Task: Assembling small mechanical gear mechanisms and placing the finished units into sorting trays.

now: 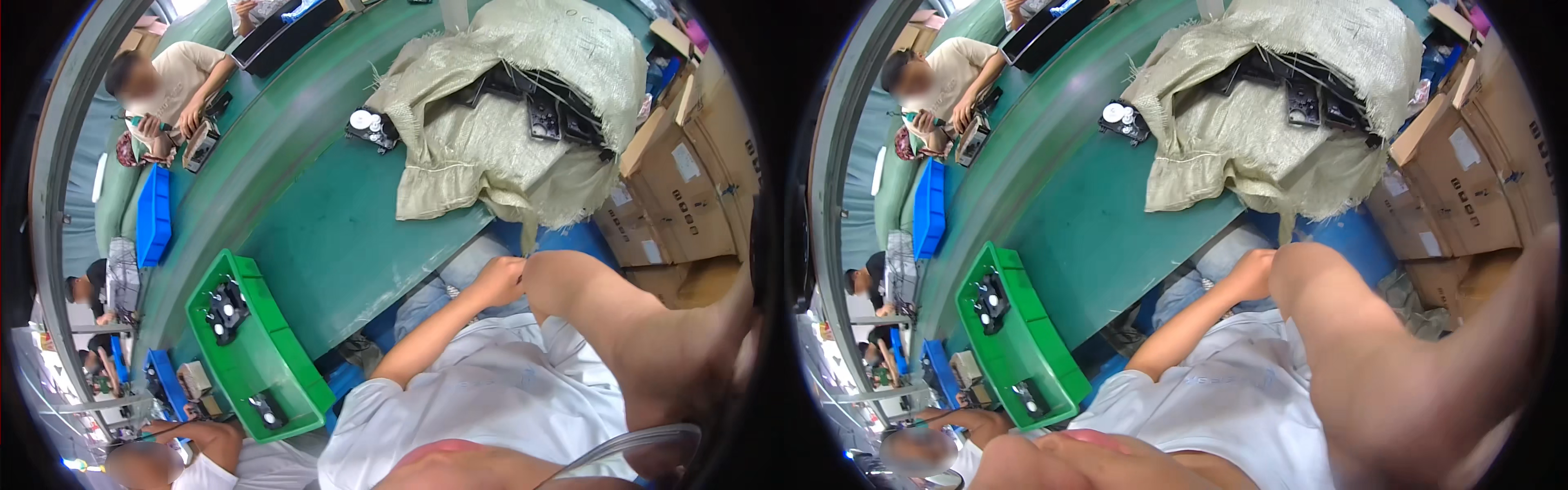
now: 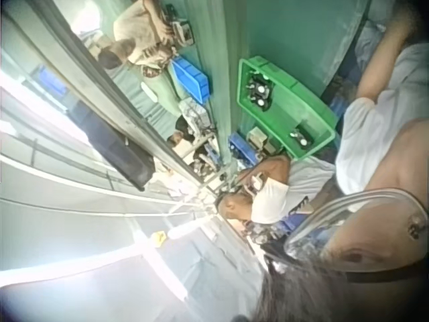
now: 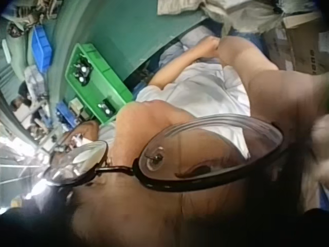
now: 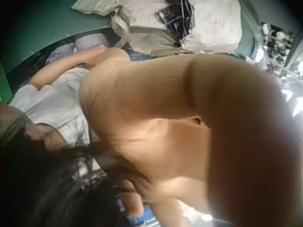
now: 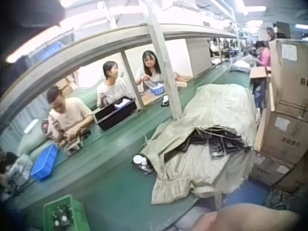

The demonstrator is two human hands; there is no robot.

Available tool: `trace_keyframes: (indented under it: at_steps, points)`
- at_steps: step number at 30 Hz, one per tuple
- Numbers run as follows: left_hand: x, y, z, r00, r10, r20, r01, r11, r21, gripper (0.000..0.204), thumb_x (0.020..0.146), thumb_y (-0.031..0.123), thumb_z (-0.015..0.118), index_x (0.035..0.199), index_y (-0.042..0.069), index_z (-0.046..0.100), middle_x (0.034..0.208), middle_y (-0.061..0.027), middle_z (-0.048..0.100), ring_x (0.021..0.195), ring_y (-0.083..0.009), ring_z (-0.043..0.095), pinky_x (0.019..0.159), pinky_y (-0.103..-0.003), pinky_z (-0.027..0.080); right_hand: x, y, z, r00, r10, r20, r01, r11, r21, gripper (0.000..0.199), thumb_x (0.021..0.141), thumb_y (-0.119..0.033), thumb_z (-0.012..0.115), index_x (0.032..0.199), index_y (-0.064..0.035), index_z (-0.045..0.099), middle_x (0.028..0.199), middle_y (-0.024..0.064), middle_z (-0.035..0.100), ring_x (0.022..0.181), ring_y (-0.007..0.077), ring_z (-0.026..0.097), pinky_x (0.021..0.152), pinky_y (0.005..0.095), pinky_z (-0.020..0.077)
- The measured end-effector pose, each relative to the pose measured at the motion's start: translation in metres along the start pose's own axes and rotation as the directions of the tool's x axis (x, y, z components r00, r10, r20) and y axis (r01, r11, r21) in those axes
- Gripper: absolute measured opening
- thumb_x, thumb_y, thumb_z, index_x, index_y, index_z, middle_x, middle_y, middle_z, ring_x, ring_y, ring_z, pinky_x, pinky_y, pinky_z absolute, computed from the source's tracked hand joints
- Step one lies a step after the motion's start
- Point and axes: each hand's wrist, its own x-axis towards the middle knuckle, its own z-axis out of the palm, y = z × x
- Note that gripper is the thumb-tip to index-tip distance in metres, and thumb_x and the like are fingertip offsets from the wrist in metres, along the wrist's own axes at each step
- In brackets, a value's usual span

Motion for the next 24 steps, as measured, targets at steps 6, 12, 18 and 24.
trace_keyframes:
  at_steps: [6, 12, 18, 24]
  points:
    - [-0.006, -0.002, 0.005, 0.999, 0.002, -0.041, -0.002, 1.000, 0.011, 0.007, 0.074, 0.007, 0.063, 0.077, 0.003, 0.059, 0.074, -0.0115, 0.066, 0.063, -0.0338, 0.060, 0.058, -0.040, 0.047, -0.005, -0.019, -0.007, 1.000, 0.003, -0.001, -0.003, 0.999, 0.041, 0.023, 0.090, -0.019, 0.054, 0.108, -0.0097, 0.065, 0.106, 0.0145, 0.048, 0.095, 0.0274, 0.045, 0.083, 0.0344, 0.0427]
    - [-0.007, -0.001, -0.003, 1.000, -0.009, -0.027, 0.010, 1.000, 0.022, 0.007, 0.073, 0.007, 0.063, 0.077, 0.003, 0.060, 0.074, -0.0116, 0.066, 0.063, -0.0333, 0.060, 0.058, -0.040, 0.047, -0.011, 0.002, 0.024, 1.000, 0.024, 0.016, -0.025, 0.999, 0.047, 0.023, 0.090, -0.017, 0.053, 0.107, -0.0072, 0.065, 0.102, 0.0145, 0.051, 0.090, 0.0262, 0.048, 0.081, 0.0330, 0.0438]
    - [-0.006, 0.003, -0.004, 0.999, 0.003, -0.036, -0.002, 1.000, 0.020, 0.006, 0.073, 0.007, 0.063, 0.077, 0.003, 0.060, 0.074, -0.0117, 0.066, 0.064, -0.0336, 0.060, 0.059, -0.040, 0.047, -0.007, -0.006, 0.017, 1.000, 0.015, -0.023, -0.014, 1.000, 0.028, 0.023, 0.090, -0.016, 0.052, 0.106, -0.0047, 0.065, 0.097, 0.0145, 0.055, 0.086, 0.0251, 0.051, 0.079, 0.0317, 0.0449]
    - [-0.006, -0.004, 0.004, 0.999, 0.006, -0.050, -0.008, 1.000, -0.025, 0.006, 0.073, 0.008, 0.063, 0.077, 0.004, 0.060, 0.074, -0.0115, 0.066, 0.064, -0.0340, 0.060, 0.059, -0.040, 0.047, -0.005, 0.002, 0.017, 1.000, 0.027, -0.008, -0.027, 1.000, 0.010, 0.023, 0.090, -0.014, 0.052, 0.106, -0.0022, 0.065, 0.093, 0.0145, 0.059, 0.082, 0.0239, 0.055, 0.077, 0.0304, 0.0460]
